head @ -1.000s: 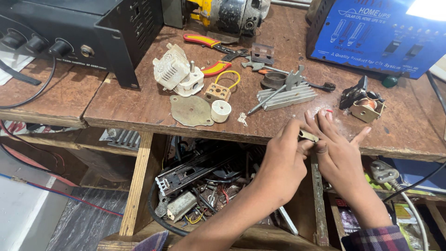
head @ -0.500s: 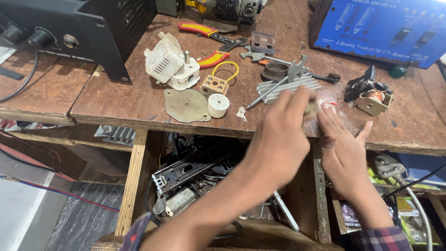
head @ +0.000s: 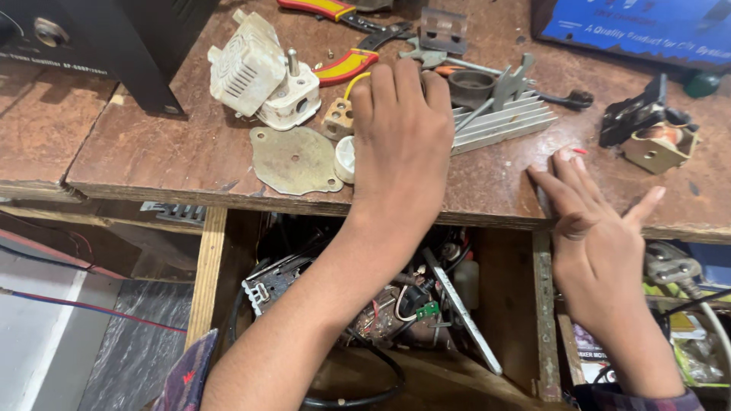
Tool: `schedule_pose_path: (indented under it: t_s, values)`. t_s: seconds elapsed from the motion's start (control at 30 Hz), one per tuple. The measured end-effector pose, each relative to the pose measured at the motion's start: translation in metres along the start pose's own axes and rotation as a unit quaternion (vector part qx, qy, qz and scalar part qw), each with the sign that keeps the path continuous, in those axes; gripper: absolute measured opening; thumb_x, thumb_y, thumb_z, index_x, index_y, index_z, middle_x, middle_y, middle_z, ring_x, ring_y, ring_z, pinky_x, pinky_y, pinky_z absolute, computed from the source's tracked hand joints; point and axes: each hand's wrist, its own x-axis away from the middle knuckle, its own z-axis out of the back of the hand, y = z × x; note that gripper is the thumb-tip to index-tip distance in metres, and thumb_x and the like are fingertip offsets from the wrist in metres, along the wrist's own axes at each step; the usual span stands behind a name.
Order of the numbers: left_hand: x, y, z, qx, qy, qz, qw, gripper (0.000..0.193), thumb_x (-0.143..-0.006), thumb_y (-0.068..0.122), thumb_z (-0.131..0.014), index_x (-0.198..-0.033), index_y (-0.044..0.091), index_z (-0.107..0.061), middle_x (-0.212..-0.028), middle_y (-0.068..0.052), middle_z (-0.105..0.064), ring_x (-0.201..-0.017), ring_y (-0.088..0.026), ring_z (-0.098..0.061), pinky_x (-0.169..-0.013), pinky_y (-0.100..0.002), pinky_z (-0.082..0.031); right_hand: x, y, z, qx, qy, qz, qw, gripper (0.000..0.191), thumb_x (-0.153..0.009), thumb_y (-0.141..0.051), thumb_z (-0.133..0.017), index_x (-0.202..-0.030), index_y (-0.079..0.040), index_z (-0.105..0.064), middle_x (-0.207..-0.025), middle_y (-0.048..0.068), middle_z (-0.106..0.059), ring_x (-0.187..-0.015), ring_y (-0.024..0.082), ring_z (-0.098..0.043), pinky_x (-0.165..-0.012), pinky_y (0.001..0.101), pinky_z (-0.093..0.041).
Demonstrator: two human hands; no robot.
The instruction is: The person rummages through a drawer of scrap electrical parts under a workbench, then picks up a white plug/socket component and uses a screwdriver to loosen and remove its screws, handling the component's cover and small hardware on the bench.
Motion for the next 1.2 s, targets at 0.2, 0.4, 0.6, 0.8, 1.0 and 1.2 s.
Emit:
schedule_pose_path:
  t_s: [0.2, 0.4, 0.6, 0.8, 1.0, 1.2]
  values:
    - [0.003, -0.013, -0.028, -0.035, -0.055, 0.023, 0.998, 0.052, -0.077, 0.011, -0.070, -0.124, -0.009, -0.065, -0.111, -0.016, -0.057, -0.110, -0.030, -0.049, -0.100, -0.046, -0.036, -0.010, -0.001, -0.025, 0.009, 0.015, -0.006, 1.000, 0.072, -0.119, -0.050, -0.007, -0.141, -0.012, -0.063, -0.155, 0.019, -0.055, -0.150, 0.037, -0.045, -0.121, 0.0731, 0.008]
    - [0.010, -0.022, -0.051, 0.008, -0.061, 0.025, 0.998, 0.039, -0.077, 0.010, -0.069, -0.111, -0.007, -0.068, -0.118, -0.017, -0.057, -0.116, -0.032, -0.049, -0.110, -0.052, -0.031, -0.015, -0.003, -0.041, 0.010, 0.021, -0.006, 1.000, 0.061, -0.117, -0.043, -0.014, -0.136, -0.010, -0.062, -0.148, 0.020, -0.056, -0.144, 0.038, -0.047, -0.119, 0.0721, 0.005]
    - [0.021, -0.018, -0.042, 0.054, -0.027, 0.014, 0.998, 0.040, -0.081, 0.009, -0.071, -0.119, -0.004, -0.066, -0.124, -0.020, -0.055, -0.125, -0.036, -0.048, -0.114, -0.057, -0.029, -0.002, -0.007, -0.036, 0.023, 0.020, 0.001, 1.000, 0.056, -0.117, -0.038, -0.017, -0.135, -0.010, -0.062, -0.148, 0.021, -0.055, -0.141, 0.039, -0.047, -0.117, 0.0737, 0.004]
    - [0.023, -0.012, -0.016, 0.059, -0.049, -0.023, 0.997, 0.045, -0.077, 0.006, -0.074, -0.120, -0.002, -0.063, -0.121, -0.019, -0.055, -0.126, -0.035, -0.049, -0.113, -0.057, -0.031, 0.010, -0.005, -0.021, 0.040, -0.009, 0.000, 0.999, 0.050, -0.119, -0.039, -0.024, -0.142, -0.012, -0.059, -0.155, 0.020, -0.050, -0.150, 0.039, -0.040, -0.114, 0.0785, 0.006]
    - [0.020, -0.007, -0.003, 0.073, -0.055, -0.032, 0.995, 0.038, -0.080, 0.006, -0.075, -0.116, 0.000, -0.063, -0.124, -0.019, -0.056, -0.126, -0.034, -0.051, -0.113, -0.057, -0.036, 0.017, -0.004, -0.012, 0.069, -0.008, 0.020, 0.997, 0.050, -0.108, -0.042, -0.044, -0.146, -0.011, -0.054, -0.159, 0.019, -0.047, -0.152, 0.037, -0.039, -0.113, 0.0815, 0.001]
    - [0.019, -0.002, 0.006, 0.080, -0.046, -0.049, 0.995, 0.039, -0.078, 0.006, -0.075, -0.115, 0.000, -0.063, -0.126, -0.020, -0.056, -0.125, -0.034, -0.052, -0.111, -0.055, -0.038, 0.021, -0.002, -0.004, 0.070, -0.010, 0.031, 0.997, 0.073, -0.095, -0.059, -0.058, -0.150, -0.012, -0.051, -0.160, 0.025, -0.042, -0.150, 0.042, -0.035, -0.113, 0.0801, -0.007]
